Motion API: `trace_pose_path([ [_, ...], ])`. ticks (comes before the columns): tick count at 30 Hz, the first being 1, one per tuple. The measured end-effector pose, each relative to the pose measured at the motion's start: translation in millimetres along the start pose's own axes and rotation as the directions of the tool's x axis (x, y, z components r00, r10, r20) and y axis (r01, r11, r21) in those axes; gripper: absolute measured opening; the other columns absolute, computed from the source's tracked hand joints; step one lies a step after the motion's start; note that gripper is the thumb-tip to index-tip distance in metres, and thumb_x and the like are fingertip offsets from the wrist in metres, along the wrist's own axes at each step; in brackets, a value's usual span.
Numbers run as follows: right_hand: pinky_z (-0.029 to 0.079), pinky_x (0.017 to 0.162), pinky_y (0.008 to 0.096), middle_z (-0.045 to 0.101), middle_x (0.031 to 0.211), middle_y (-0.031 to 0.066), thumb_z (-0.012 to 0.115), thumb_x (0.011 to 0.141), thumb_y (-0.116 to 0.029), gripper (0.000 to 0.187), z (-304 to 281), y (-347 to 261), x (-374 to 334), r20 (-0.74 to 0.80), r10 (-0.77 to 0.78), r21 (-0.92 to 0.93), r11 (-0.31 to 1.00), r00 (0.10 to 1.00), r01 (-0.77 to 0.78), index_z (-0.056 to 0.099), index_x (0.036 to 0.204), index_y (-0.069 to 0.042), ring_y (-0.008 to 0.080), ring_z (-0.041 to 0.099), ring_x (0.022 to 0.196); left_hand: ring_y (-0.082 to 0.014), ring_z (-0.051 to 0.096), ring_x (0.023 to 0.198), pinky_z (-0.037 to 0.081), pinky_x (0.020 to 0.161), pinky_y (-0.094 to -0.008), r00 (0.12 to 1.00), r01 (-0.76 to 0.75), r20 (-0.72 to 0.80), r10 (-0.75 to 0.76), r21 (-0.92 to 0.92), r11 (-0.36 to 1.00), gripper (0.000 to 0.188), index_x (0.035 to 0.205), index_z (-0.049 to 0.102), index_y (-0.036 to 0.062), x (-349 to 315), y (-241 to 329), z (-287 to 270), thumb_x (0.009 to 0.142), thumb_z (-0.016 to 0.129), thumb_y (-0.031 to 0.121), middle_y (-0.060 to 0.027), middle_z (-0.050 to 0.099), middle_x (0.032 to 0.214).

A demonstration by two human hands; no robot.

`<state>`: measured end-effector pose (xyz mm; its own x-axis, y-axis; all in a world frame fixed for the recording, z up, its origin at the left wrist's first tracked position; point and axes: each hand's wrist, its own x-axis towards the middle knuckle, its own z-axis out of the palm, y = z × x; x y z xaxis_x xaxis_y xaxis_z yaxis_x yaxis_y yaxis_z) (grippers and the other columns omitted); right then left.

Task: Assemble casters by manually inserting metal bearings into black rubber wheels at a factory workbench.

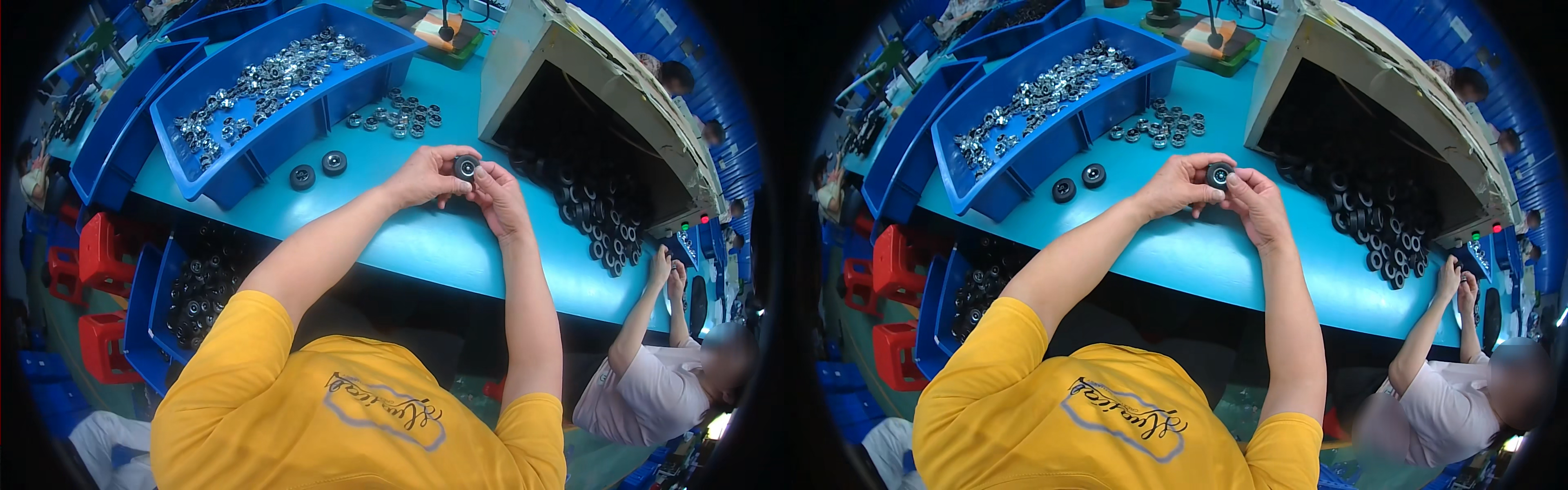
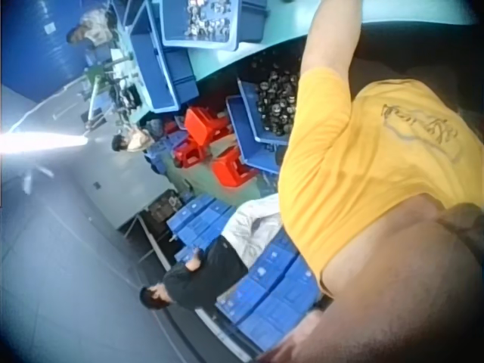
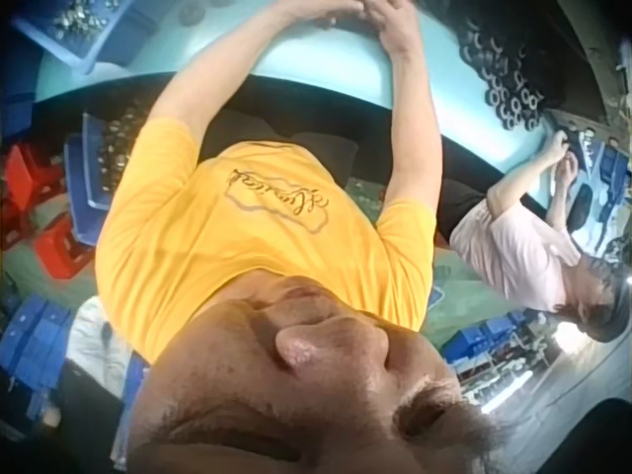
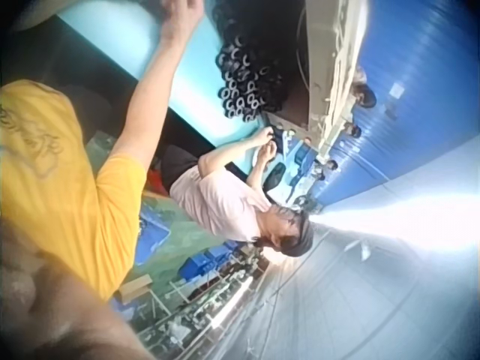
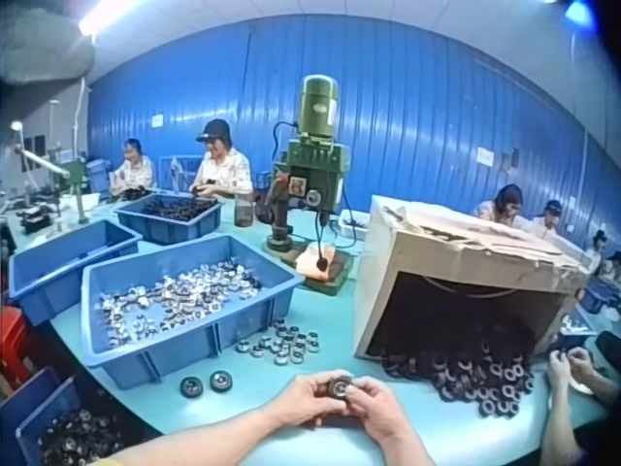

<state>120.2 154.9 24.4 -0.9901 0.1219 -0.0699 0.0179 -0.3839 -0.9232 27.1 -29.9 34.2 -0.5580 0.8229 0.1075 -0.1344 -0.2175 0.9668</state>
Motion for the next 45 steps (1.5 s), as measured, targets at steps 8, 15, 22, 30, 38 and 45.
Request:
trace_pose_path([
  [8, 0.057, 0.073, 0.0249, 0.072, 0.097, 0.0049, 0.070, 0.101, -0.028, 0.028, 0, -1, 1, 0.056, 0.003, 0.052, 0.999, 0.998, -0.006, 0.067, 0.111, -0.002, 0.0112, 0.068, 0.082, -0.0107, 0.071, 0.082, 0.054, 0.052, -0.0230, 1.000, -0.004, -0.008, 0.003, -0.047, 0.999, 0.052, 0.135, 0.062, 0.0031, 0, 2, -2, 0.085, 0.077, -0.002, -0.0050, 0.074, 0.099],
  [15, 0.058, 0.073, 0.0251, 0.070, 0.095, 0.0038, 0.069, 0.102, -0.028, 0.029, 5, -2, 1, 0.060, -0.011, 0.084, 0.996, 0.998, 0.006, 0.066, 0.113, -0.002, 0.0099, 0.067, 0.082, -0.0106, 0.072, 0.085, 0.053, 0.052, -0.0225, 0.999, -0.032, -0.030, 0.031, -0.042, 0.999, 0.055, 0.137, 0.062, 0.0060, 0, -1, -3, 0.085, 0.079, -0.001, -0.0076, 0.076, 0.101],
  [22, 0.059, 0.075, 0.0290, 0.072, 0.101, 0.0064, 0.070, 0.101, -0.025, 0.031, 6, -4, -6, 0.033, -0.071, -0.025, 0.997, 0.997, 0.072, 0.066, 0.119, 0.000, 0.0132, 0.069, 0.084, -0.0099, 0.068, 0.077, 0.051, 0.053, -0.0245, 0.999, -0.030, -0.016, 0.031, 0.047, 0.998, 0.064, 0.144, 0.058, 0.0080, -4, 2, 5, 0.084, 0.078, 0.000, -0.0055, 0.073, 0.091],
  [30, 0.064, 0.082, 0.0351, 0.072, 0.109, 0.0135, 0.063, 0.103, -0.013, 0.030, -78, -113, -93, -0.340, -0.410, 0.038, 0.893, 0.846, 0.448, 0.061, 0.130, 0.000, 0.0253, 0.074, 0.093, -0.0075, 0.057, 0.058, 0.045, 0.050, -0.0238, 0.999, 0.027, -0.043, -0.014, 0.294, 0.955, 0.044, 0.135, 0.065, 0.0075, -6, -6, 6, 0.092, 0.074, 0.010, 0.0004, 0.064, 0.078],
  [38, 0.060, 0.095, 0.0346, 0.064, 0.119, 0.0112, 0.070, 0.090, 0.009, 0.054, -236, -158, -261, -0.699, -0.588, -0.212, 0.714, 0.407, 0.668, 0.053, 0.141, 0.001, 0.0217, 0.067, 0.107, -0.0058, 0.055, 0.066, 0.044, 0.056, -0.0225, 0.993, -0.077, -0.029, 0.111, 0.542, 0.837, 0.028, 0.122, 0.071, 0.0036, 1, -30, 24, 0.094, 0.070, 0.005, 0.0007, 0.062, 0.081],
  [45, 0.056, 0.092, 0.0290, 0.062, 0.120, 0.0087, 0.078, 0.078, 0.014, 0.064, -315, -147, -287, -0.646, -0.743, -0.538, 0.606, 0.175, 0.586, 0.059, 0.138, 0.002, 0.0168, 0.062, 0.110, -0.0170, 0.060, 0.076, 0.050, 0.069, -0.0308, 0.917, -0.343, 0.378, 0.125, 0.594, 0.727, 0.034, 0.125, 0.068, 0.0079, 27, -18, 162, 0.092, 0.070, 0.002, -0.0050, 0.065, 0.086],
])
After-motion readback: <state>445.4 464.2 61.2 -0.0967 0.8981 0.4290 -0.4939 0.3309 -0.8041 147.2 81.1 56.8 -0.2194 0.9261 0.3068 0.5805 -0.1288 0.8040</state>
